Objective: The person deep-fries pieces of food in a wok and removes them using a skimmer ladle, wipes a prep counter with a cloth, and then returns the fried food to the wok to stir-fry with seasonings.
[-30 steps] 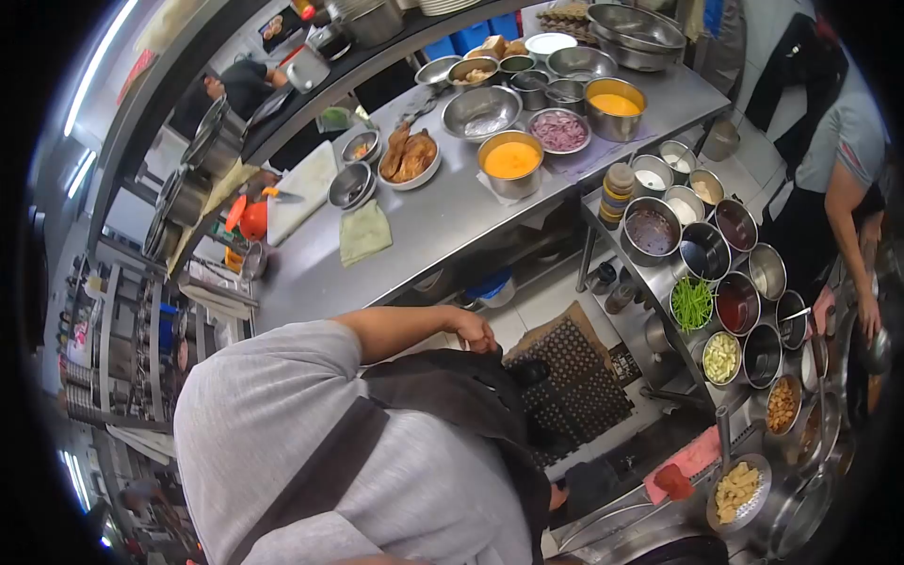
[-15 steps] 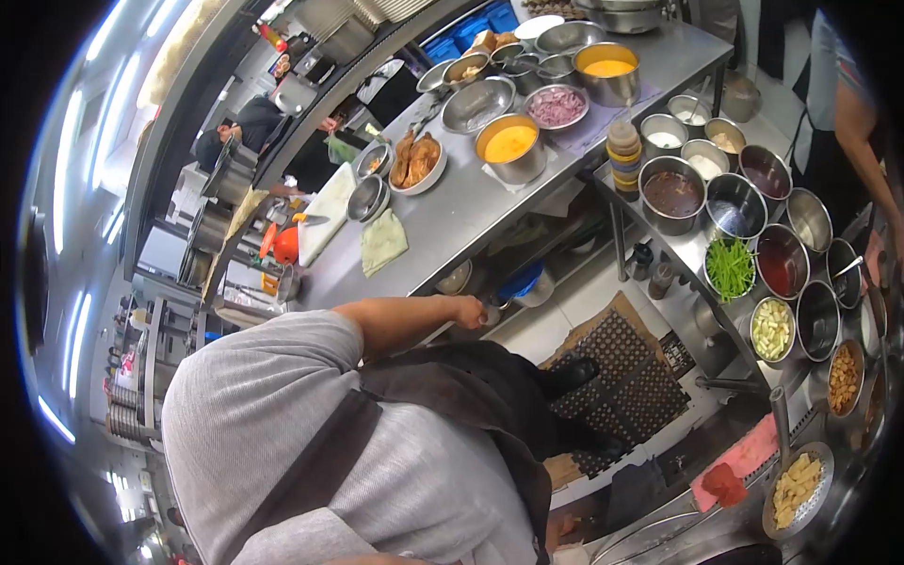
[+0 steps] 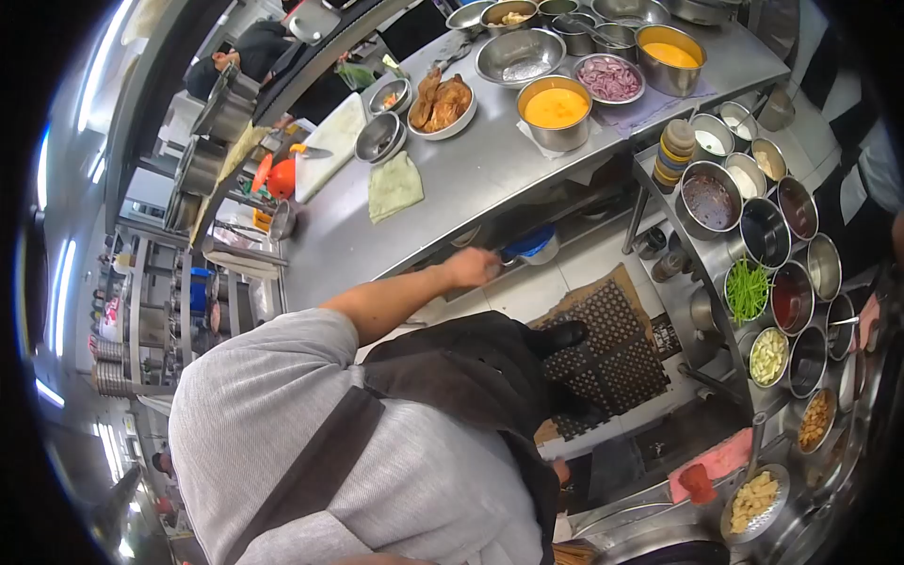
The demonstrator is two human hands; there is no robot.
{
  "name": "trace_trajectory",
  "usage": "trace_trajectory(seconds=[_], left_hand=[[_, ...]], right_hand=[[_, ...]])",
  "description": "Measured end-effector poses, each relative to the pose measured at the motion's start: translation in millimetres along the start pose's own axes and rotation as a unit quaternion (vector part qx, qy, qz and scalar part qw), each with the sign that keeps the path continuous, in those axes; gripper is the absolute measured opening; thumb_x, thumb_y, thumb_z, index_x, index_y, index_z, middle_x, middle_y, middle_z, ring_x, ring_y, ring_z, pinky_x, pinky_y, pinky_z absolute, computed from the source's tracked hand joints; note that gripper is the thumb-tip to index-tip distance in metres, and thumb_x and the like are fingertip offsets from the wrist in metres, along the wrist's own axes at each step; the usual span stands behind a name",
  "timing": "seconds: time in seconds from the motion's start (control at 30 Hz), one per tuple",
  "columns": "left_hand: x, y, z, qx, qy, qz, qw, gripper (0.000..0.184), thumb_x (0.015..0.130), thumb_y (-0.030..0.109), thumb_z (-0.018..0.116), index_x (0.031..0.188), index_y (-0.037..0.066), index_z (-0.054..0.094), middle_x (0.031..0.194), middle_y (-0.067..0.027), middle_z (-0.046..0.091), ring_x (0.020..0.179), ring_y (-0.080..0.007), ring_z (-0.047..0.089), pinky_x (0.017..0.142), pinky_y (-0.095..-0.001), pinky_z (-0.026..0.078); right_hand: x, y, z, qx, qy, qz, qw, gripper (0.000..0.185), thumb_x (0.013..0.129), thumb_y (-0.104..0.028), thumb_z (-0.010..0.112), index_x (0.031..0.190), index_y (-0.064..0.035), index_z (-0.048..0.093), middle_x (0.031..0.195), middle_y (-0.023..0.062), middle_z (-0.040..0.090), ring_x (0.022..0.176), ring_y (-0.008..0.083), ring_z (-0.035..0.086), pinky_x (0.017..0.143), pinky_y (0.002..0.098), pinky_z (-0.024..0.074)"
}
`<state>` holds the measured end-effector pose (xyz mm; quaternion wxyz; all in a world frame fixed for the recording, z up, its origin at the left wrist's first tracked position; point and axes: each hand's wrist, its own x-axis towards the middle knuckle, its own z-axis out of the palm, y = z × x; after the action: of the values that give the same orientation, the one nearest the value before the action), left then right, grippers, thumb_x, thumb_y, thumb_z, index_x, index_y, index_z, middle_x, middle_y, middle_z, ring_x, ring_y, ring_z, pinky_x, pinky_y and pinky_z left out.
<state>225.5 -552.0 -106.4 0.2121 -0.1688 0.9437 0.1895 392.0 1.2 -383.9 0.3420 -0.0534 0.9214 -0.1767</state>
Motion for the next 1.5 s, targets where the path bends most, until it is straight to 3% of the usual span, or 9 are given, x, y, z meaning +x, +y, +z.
trace_trajectory(seconds=[0.07,0.13,0.17,0.23,0.5,1.03,1.27,1.4,1.5], left_hand=[[-12,-12,-24,-0.058,0.192,-0.059,0.978,0.038,0.079,0.019,0.054,0.115,0.005,0.055,0.116,-0.0201,0.056,0.106,-0.0350,0.055,0.093,-0.0417,0.044],[-22,-38,-49,-0.023,0.360,-0.086,0.929,0.035,0.081,0.018,0.051,0.112,0.000,0.053,0.109,-0.0227,0.055,0.100,-0.0384,0.054,0.088,-0.0441,0.045],[-17,-70,-51,0.008,0.414,-0.131,0.901,0.037,0.081,0.019,0.052,0.112,-0.001,0.054,0.110,-0.0231,0.055,0.101,-0.0388,0.054,0.089,-0.0452,0.044],[-11,-134,-59,0.084,0.469,-0.216,0.852,0.039,0.082,0.024,0.052,0.111,-0.002,0.054,0.110,-0.0237,0.056,0.100,-0.0399,0.054,0.090,-0.0436,0.044],[4,-178,-89,-0.052,0.201,-0.473,0.857,0.065,0.089,0.044,0.041,0.142,0.009,0.024,0.144,-0.0232,0.020,0.130,-0.0473,0.021,0.095,-0.0598,0.034],[24,-183,-160,-0.058,-0.059,-0.455,0.887,0.071,0.078,0.039,0.055,0.136,0.002,0.038,0.140,-0.0213,0.035,0.130,-0.0437,0.029,0.103,-0.0584,0.025],[90,12,-141,-0.110,0.124,0.016,0.986,0.048,0.077,0.029,0.058,0.116,0.003,0.058,0.112,-0.0223,0.060,0.104,-0.0361,0.057,0.093,-0.0417,0.044],[113,144,-74,-0.067,-0.037,0.345,0.936,0.048,0.078,0.028,0.060,0.117,0.001,0.056,0.113,-0.0223,0.059,0.105,-0.0370,0.056,0.094,-0.0412,0.043],[105,204,-28,-0.106,-0.166,0.500,0.843,0.050,0.079,0.031,0.060,0.121,0.006,0.055,0.114,-0.0203,0.059,0.107,-0.0351,0.056,0.093,-0.0422,0.043]], right_hand=[[21,-1,-24,-0.137,0.079,-0.154,0.975,0.019,0.084,-0.015,0.051,0.079,-0.0003,0.061,0.068,0.0123,0.062,0.062,0.0226,0.061,0.054,0.0381,0.0505],[37,-70,-139,0.453,0.038,0.201,0.868,0.016,0.084,-0.013,0.050,0.079,-0.0008,0.059,0.070,0.0109,0.061,0.058,0.0214,0.060,0.045,0.0330,0.0485],[53,-72,-158,0.563,0.109,0.293,0.765,0.018,0.085,-0.016,0.051,0.078,-0.0013,0.059,0.070,0.0079,0.061,0.056,0.0175,0.059,0.042,0.0284,0.0470],[60,-82,-210,0.502,0.146,0.254,0.814,0.015,0.088,-0.019,0.056,0.087,-0.0048,0.060,0.072,0.0066,0.061,0.057,0.0168,0.060,0.046,0.0290,0.0494],[47,-97,-270,0.366,0.144,0.235,0.889,0.016,0.087,-0.018,0.057,0.088,-0.0027,0.061,0.071,0.0090,0.061,0.053,0.0185,0.060,0.045,0.0309,0.0506],[29,-263,-306,0.160,0.125,0.058,0.978,0.034,0.081,-0.023,0.060,0.065,0.0062,0.061,0.057,0.0207,0.057,0.049,0.0292,0.052,0.056,0.0404,0.0425],[8,-216,-273,0.110,0.160,0.085,0.977,0.036,0.078,-0.030,0.062,0.064,0.0036,0.063,0.062,0.0220,0.060,0.060,0.0351,0.060,0.060,0.0433,0.0444],[-7,-145,-212,-0.136,0.140,0.034,0.980,0.038,0.085,-0.031,0.047,0.079,0.0004,0.067,0.081,0.0216,0.060,0.086,0.0394,0.055,0.082,0.0472,0.0433],[-36,-161,-200,0.115,0.297,0.234,0.919,0.031,0.073,-0.029,0.060,0.061,-0.0011,0.060,0.059,0.0171,0.058,0.065,0.0332,0.060,0.067,0.0442,0.0475]])
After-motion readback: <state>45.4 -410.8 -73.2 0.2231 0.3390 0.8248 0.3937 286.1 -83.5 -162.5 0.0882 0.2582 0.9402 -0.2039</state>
